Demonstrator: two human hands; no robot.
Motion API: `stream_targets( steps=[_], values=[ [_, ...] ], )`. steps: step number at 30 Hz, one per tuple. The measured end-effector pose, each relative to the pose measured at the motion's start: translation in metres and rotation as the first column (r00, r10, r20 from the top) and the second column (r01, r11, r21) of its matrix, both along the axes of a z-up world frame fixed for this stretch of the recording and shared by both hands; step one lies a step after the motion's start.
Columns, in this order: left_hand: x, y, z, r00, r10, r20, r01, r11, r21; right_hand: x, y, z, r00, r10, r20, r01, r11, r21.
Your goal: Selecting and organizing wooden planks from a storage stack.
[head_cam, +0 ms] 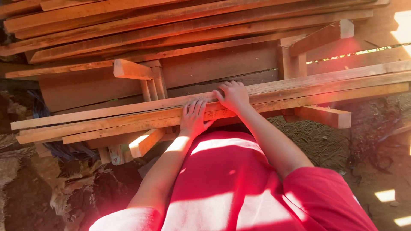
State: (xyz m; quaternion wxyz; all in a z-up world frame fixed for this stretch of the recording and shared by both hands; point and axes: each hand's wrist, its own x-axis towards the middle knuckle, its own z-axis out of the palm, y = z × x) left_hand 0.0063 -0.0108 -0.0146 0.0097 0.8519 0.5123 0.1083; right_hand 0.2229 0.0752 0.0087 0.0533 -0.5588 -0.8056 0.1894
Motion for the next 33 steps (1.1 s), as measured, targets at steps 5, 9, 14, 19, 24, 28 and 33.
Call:
stream_targets(
  steps=[5, 9, 14, 19, 24, 28, 33],
  values=[
    [0.004, -0.001, -0.008, 1.0, 0.026, -0.005, -0.026, 0.999, 0.031, 0.01, -0.015, -0.01, 0.996, -0.063, -0.064, 0.067, 0.996, 0.063],
    [0.004, -0.002, -0.012, 0.998, 0.06, 0.014, -0.06, 0.996, 0.058, 0.011, 0.001, 0.0, 0.999, -0.039, -0.026, 0.032, 0.973, -0.227],
    [0.008, -0.008, -0.023, 0.992, 0.098, 0.084, -0.107, 0.987, 0.121, 0.014, 0.023, 0.035, 1.0, -0.003, -0.018, -0.006, 0.868, -0.496],
    [0.008, -0.004, -0.017, 0.992, 0.124, 0.038, -0.129, 0.978, 0.165, 0.017, 0.046, 0.017, 0.999, 0.019, -0.041, -0.041, 0.757, -0.652],
    [0.009, -0.003, -0.017, 0.991, 0.123, 0.058, -0.13, 0.979, 0.156, 0.018, 0.05, 0.021, 0.99, 0.139, -0.026, -0.12, 0.722, -0.682],
    [0.007, -0.004, -0.011, 0.994, 0.108, 0.027, -0.111, 0.983, 0.145, 0.016, 0.047, 0.031, 0.993, 0.102, -0.057, -0.114, 0.729, -0.675],
    [0.008, 0.008, 0.003, 0.992, 0.11, 0.066, -0.118, 0.984, 0.131, 0.02, 0.046, 0.01, 0.998, 0.061, -0.002, -0.05, 0.787, -0.615]
  ],
)
